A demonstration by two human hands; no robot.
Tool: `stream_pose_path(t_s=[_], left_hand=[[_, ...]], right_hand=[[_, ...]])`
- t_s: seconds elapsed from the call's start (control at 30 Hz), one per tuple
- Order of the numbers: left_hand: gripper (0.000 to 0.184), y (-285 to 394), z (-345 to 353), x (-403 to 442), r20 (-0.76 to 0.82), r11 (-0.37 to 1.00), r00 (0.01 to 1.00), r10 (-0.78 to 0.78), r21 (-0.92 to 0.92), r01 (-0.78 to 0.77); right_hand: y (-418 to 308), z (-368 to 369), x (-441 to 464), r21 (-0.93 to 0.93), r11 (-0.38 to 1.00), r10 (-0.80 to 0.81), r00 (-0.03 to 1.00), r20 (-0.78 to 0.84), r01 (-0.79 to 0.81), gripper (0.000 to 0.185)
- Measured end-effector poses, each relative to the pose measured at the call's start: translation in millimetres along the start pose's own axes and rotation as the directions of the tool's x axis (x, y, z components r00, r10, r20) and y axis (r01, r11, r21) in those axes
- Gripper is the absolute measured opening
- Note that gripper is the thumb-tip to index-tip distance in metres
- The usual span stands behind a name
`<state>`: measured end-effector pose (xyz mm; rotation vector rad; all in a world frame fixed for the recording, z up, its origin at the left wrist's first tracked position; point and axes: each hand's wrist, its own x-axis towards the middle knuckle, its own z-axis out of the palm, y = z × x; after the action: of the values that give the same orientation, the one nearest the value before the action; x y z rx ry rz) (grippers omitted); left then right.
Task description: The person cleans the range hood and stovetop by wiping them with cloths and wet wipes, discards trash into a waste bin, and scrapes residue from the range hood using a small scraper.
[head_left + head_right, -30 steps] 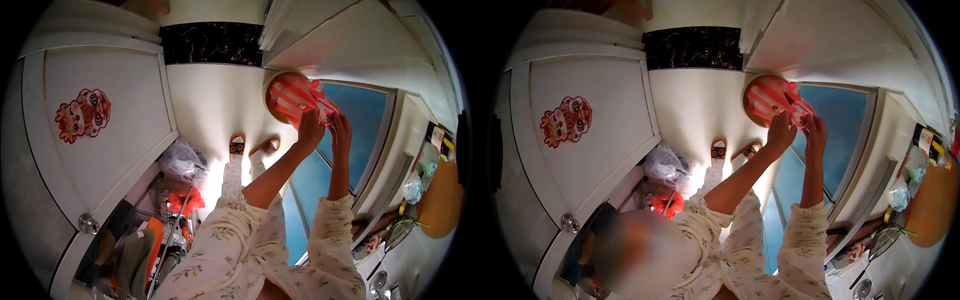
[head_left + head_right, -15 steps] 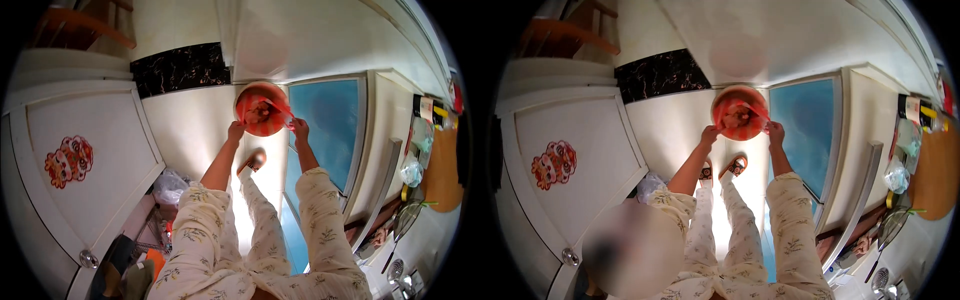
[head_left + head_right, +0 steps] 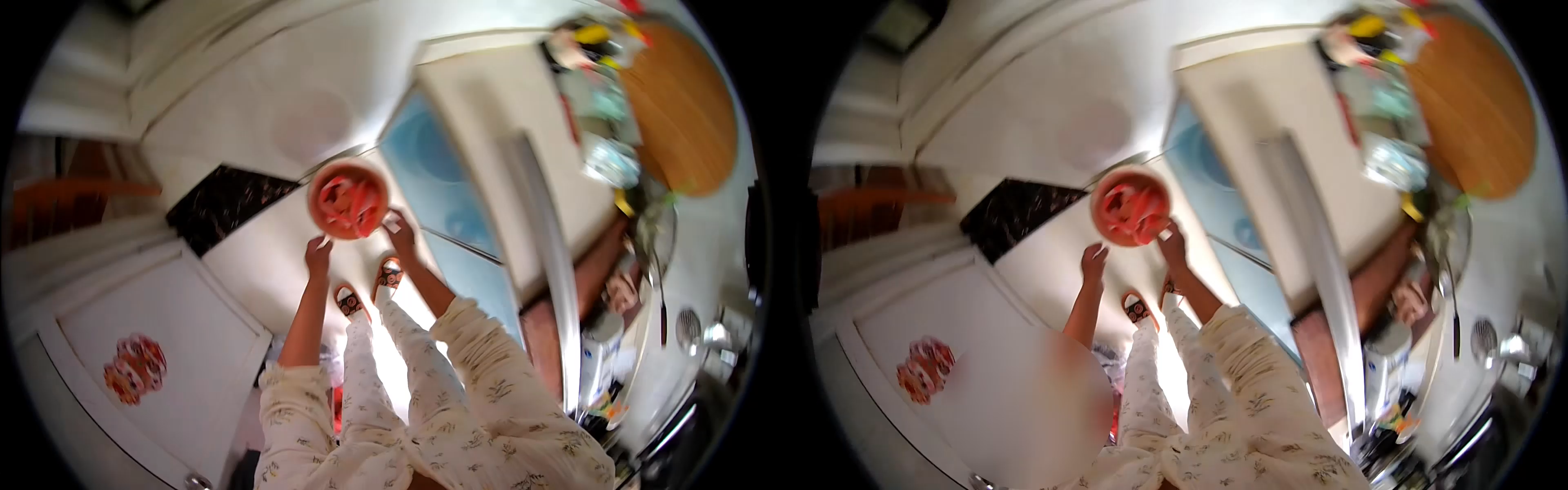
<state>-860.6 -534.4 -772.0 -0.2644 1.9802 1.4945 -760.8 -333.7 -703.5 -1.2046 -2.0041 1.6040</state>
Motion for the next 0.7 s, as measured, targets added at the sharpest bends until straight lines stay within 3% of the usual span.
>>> stream_pose_path(t_s=[0.07, 0.1, 0.13, 0.17, 0.27, 0.3, 0.37, 0.47, 0.5, 0.57, 0.63, 0.7], left_hand=[[0.019, 29, -7, -41, 0.097, 0.996, 0.995, -0.015, -0.089, 0.024], [0.015, 64, -9, -73, 0.108, 0.988, 0.994, -0.012, -0.15, 0.029], [0.015, 104, -7, -110, 0.135, 0.988, 0.991, -0.013, -0.153, 0.034], [0.016, 138, -2, -147, 0.16, 0.988, 0.987, -0.012, -0.153, 0.036], [0.02, 185, 3, -220, 0.326, 0.995, 0.944, 0.061, -0.094, -0.032], [0.02, 200, 7, -240, 0.375, 0.997, 0.924, 0.073, -0.028, -0.067], [0.021, 227, 22, -280, 0.479, 0.993, 0.871, 0.114, -0.044, -0.106], [0.022, 247, 52, -325, 0.624, 0.98, 0.765, 0.158, -0.006, -0.198], [0.022, 251, 62, -337, 0.659, 0.97, 0.73, 0.179, 0.003, -0.241], [0.017, 263, 90, -369, 0.742, 0.933, 0.61, 0.28, -0.061, -0.355], [0.015, 290, 107, -409, 0.778, 0.878, 0.521, 0.352, -0.082, -0.472], [0.013, 296, 122, -434, 0.812, 0.872, 0.446, 0.378, -0.15, -0.466]], right_hand=[[-58, -9, -55, 0.061, 0.993, 0.096, 0.995, 0.022, -0.097, 0.037], [-134, -34, -81, -0.049, 0.949, 0.315, 0.946, 0.078, -0.312, 0.038], [-150, -43, -106, 0.135, 0.946, 0.282, 0.954, 0.098, -0.294, 0.038], [-153, -55, -126, 0.268, 0.951, 0.125, 0.985, 0.115, -0.152, 0.039], [-217, -120, -188, 0.416, 0.893, 0.123, 0.983, 0.139, -0.17, 0.039], [-235, -146, -207, 0.421, 0.904, 0.037, 0.995, 0.092, -0.072, 0.039], [-289, -214, -246, 0.336, 0.941, 0.035, 0.999, 0.017, -0.039, 0.039], [-307, -301, -298, 0.095, 0.992, -0.059, 0.96, -0.274, 0.088, 0.039], [-308, -332, -315, -0.029, 0.996, -0.092, 0.92, -0.38, 0.087, 0.04], [-282, -420, -360, -0.009, 0.998, 0.041, 0.799, -0.601, -0.058, 0.033], [-255, -470, -382, -0.055, 0.997, -0.005, 0.701, -0.713, -0.049, 0.026], [-238, -507, -393, -0.115, 0.985, -0.004, 0.639, -0.769, -0.132, 0.022]])
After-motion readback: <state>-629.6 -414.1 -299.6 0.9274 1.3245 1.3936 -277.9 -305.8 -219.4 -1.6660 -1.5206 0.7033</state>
